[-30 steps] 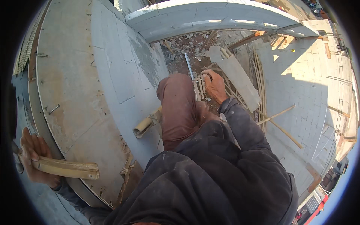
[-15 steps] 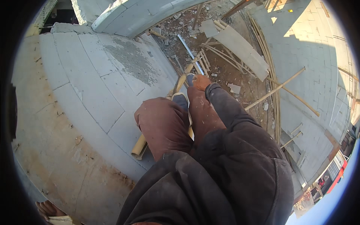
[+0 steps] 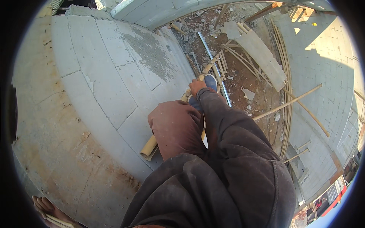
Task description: The person hammers nails into wooden boards to secure a frame for a concrete column on a construction site. The person aligns the boards, places nails, and uses a hammer to drive them into the wood.
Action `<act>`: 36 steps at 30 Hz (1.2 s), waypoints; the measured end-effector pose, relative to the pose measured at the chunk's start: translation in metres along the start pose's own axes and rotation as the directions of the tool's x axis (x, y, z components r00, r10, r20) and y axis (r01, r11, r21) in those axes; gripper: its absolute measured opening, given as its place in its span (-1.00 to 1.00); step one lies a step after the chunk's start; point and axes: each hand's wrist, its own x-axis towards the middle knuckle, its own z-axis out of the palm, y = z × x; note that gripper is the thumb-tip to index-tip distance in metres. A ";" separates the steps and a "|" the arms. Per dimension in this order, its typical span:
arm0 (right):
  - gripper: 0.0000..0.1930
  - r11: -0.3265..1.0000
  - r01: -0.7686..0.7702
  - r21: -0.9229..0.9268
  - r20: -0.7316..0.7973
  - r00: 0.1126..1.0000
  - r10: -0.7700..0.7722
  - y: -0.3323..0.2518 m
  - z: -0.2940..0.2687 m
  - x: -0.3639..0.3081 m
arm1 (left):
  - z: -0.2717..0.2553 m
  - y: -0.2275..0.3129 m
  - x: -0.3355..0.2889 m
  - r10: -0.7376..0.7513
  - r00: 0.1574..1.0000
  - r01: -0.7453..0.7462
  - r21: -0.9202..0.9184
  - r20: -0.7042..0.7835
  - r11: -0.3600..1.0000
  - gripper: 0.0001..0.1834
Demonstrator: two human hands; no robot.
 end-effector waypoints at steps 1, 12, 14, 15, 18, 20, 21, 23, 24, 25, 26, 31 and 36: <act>-0.62 0.996 0.035 -0.079 0.018 0.999 -0.034 0.003 -0.007 -0.001 | -0.050 0.020 0.000 -0.014 0.998 0.014 0.005 0.064 1.000 -0.79; -0.74 0.910 0.310 -0.276 0.196 0.945 -0.263 0.018 0.012 0.041 | -0.008 -0.015 -0.004 0.130 0.989 -0.142 -0.236 -0.067 0.961 -0.61; -0.75 0.868 0.395 -0.302 0.160 0.918 -0.362 0.026 0.014 0.047 | 0.000 -0.017 -0.005 0.163 0.987 -0.161 -0.196 -0.004 0.967 -0.60; -0.76 0.863 0.413 -0.290 0.148 0.911 -0.385 0.035 0.018 0.045 | 0.000 -0.022 -0.002 0.170 0.985 -0.168 -0.191 -0.007 0.967 -0.61; -0.77 0.831 0.467 -0.303 0.137 0.884 -0.447 0.037 0.016 0.051 | 0.001 -0.021 -0.004 0.197 0.980 -0.194 -0.127 0.006 0.973 -0.62; -0.78 0.865 0.423 -0.269 0.257 0.897 -0.359 0.037 0.011 0.057 | 0.002 -0.023 -0.004 0.176 0.984 -0.173 -0.124 0.013 0.977 -0.63; -0.78 0.864 0.426 -0.270 0.253 0.897 -0.363 0.032 0.005 0.056 | 0.001 -0.023 -0.004 0.181 0.983 -0.178 -0.121 0.014 0.977 -0.63; -0.78 0.877 0.379 -0.295 0.328 0.902 -0.279 0.022 -0.004 0.055 | 0.000 -0.024 -0.003 0.187 0.982 -0.184 -0.089 0.026 0.979 -0.63; -0.78 0.878 0.376 -0.295 0.327 0.903 -0.277 0.023 -0.002 0.055 | 0.000 -0.023 -0.003 0.182 0.983 -0.180 -0.084 0.028 0.980 -0.63; -0.77 0.884 0.362 -0.296 0.298 0.914 -0.274 0.023 0.003 0.055 | -0.001 -0.022 -0.002 0.180 0.983 -0.177 -0.086 0.029 0.980 -0.63; -0.77 0.890 0.346 -0.296 0.269 0.924 -0.270 0.025 0.007 0.053 | -0.001 -0.022 -0.002 0.179 0.984 -0.177 -0.079 0.022 0.981 -0.63; -0.78 0.917 0.312 -0.247 0.252 0.935 -0.250 0.020 -0.007 0.044 | 0.001 -0.020 -0.005 0.190 0.982 -0.189 -0.057 0.001 0.980 -0.62; -0.72 0.906 0.350 -0.237 0.317 0.910 -0.269 0.029 0.000 0.062 | -0.002 -0.024 -0.005 0.164 0.982 -0.164 -0.009 0.097 0.986 -0.66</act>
